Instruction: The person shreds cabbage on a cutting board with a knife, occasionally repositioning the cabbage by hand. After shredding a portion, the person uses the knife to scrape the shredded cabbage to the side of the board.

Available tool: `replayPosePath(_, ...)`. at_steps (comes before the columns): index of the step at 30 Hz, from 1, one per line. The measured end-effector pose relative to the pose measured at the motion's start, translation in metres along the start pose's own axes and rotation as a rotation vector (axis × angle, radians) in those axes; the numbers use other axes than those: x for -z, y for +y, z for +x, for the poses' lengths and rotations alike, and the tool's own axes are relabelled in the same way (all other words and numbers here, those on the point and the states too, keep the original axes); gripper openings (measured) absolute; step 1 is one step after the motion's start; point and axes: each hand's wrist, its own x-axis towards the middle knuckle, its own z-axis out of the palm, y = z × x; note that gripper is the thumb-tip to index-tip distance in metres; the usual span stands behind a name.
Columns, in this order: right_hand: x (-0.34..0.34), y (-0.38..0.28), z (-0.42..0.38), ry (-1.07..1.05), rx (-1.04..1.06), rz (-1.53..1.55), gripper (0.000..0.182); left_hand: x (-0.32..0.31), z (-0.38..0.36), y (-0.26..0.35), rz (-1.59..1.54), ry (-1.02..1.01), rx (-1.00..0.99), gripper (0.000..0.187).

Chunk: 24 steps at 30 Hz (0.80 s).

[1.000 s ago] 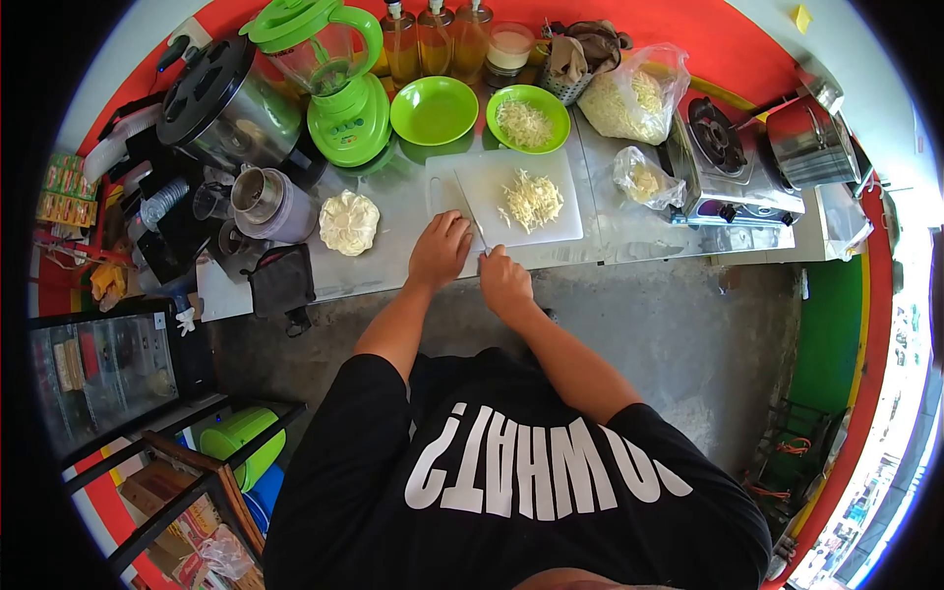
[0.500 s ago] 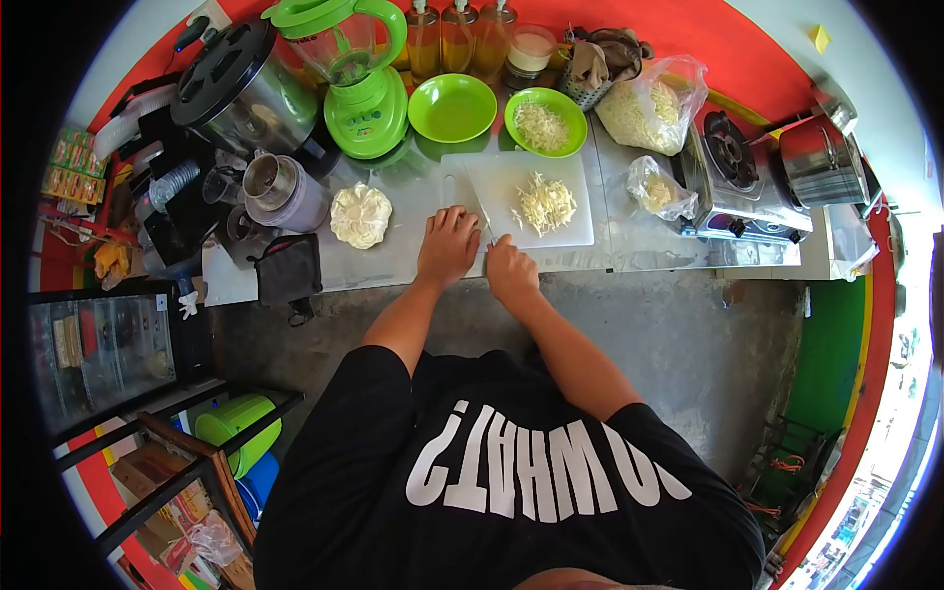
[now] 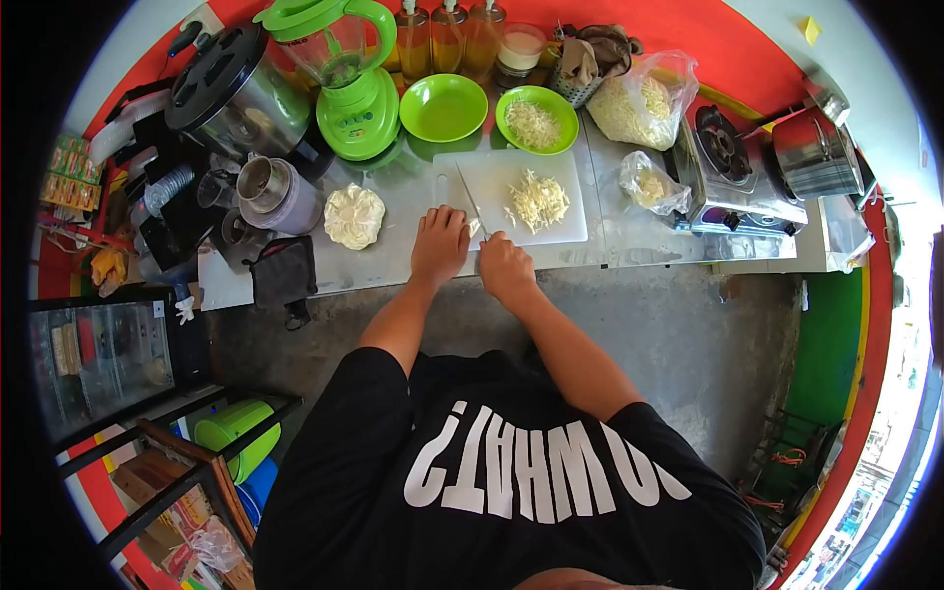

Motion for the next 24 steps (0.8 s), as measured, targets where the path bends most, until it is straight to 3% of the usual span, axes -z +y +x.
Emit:
replayPosePath(7, -0.006, -0.003, -0.005, -0.063, -0.088, 0.000, 0.036, -0.003, 0.002, -0.003, -0.064, 0.040, -0.026, 0.017)
replayPosePath(10, -0.001, -0.003, 0.006, -0.018, -0.002, 0.040, 0.037, -0.004, 0.000, -0.002, -0.029, 0.049, -0.032, 0.017)
replayPosePath(17, -0.006, -0.006, -0.006, -0.060, -0.071, 0.032, 0.037, -0.003, 0.001, -0.002, -0.001, -0.063, 0.021, 0.020)
replayPosePath(24, 0.014, 0.001, 0.009, -0.061, 0.072, -0.004, 0.040, -0.003, 0.001, -0.001, 0.011, -0.046, 0.010, 0.019)
